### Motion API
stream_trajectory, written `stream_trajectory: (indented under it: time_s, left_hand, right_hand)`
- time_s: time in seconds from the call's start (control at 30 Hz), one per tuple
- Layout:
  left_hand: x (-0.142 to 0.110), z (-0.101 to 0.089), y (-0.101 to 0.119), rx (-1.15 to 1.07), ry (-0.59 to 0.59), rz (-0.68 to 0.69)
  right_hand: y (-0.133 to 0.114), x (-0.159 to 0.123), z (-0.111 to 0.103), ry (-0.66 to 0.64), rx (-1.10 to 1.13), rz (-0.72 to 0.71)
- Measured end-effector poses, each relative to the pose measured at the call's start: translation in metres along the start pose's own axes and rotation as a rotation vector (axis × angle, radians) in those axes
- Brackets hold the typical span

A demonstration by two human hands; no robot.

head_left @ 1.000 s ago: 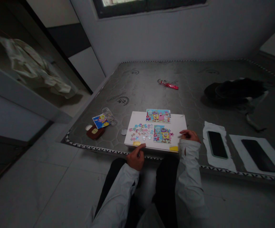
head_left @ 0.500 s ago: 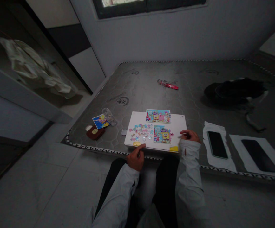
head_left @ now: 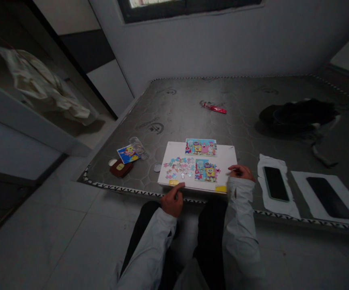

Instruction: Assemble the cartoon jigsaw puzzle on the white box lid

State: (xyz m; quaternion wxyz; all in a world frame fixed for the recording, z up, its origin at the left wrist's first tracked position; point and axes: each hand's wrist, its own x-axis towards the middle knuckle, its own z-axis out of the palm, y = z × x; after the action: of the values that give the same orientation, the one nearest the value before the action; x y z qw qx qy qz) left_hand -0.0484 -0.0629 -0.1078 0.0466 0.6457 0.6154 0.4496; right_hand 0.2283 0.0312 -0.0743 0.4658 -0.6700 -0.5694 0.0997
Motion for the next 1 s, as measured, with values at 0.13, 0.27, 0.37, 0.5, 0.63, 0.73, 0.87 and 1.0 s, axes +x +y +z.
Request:
stream_trajectory:
  time_s: [0.13, 0.27, 0.37, 0.5, 0.63, 0.73, 0.87, 1.0]
  left_hand:
    - [0.0007, -0.0001, 0.0, -0.007, 0.003, 0.021]
    - [0.001, -0.0006, 0.0007, -0.003, 0.008, 0.024]
    - [0.0007, -0.0007, 0.0011, 0.002, 0.01, 0.017]
    - [0.0006, -0.0008, 0.001, 0.009, 0.003, 0.002]
    - [0.0009, -0.0017, 0.0014, 0.011, -0.017, -0.015]
    - [0.0009, -0.0021, 0.0022, 0.009, -0.029, -0.029]
    - [0.0007, -0.0019, 0.0033, 0.012, -0.035, -0.046]
    - [0.0008, -0.0019, 0.0036, 0.008, -0.033, -0.048]
  right_hand:
    - [-0.0016, -0.0007, -0.0005, 0.018, 0.028, -0.014]
    - [-0.0019, -0.0006, -0.0004, 0.019, 0.025, -0.014]
    - [-0.0012, -0.0002, -0.0002, 0.036, 0.018, -0.012]
    - [0.0007, 0.0003, -0.0003, 0.041, 0.006, -0.001]
    - [0.0016, 0.0006, -0.0009, 0.029, -0.007, 0.009]
    - [-0.0003, 0.0005, -0.0021, 0.02, -0.01, 0.022]
    - [-0.0035, 0.0002, -0.0034, 0.018, -0.011, 0.043]
    - [-0.0038, -0.0001, -0.0033, 0.011, -0.005, 0.065]
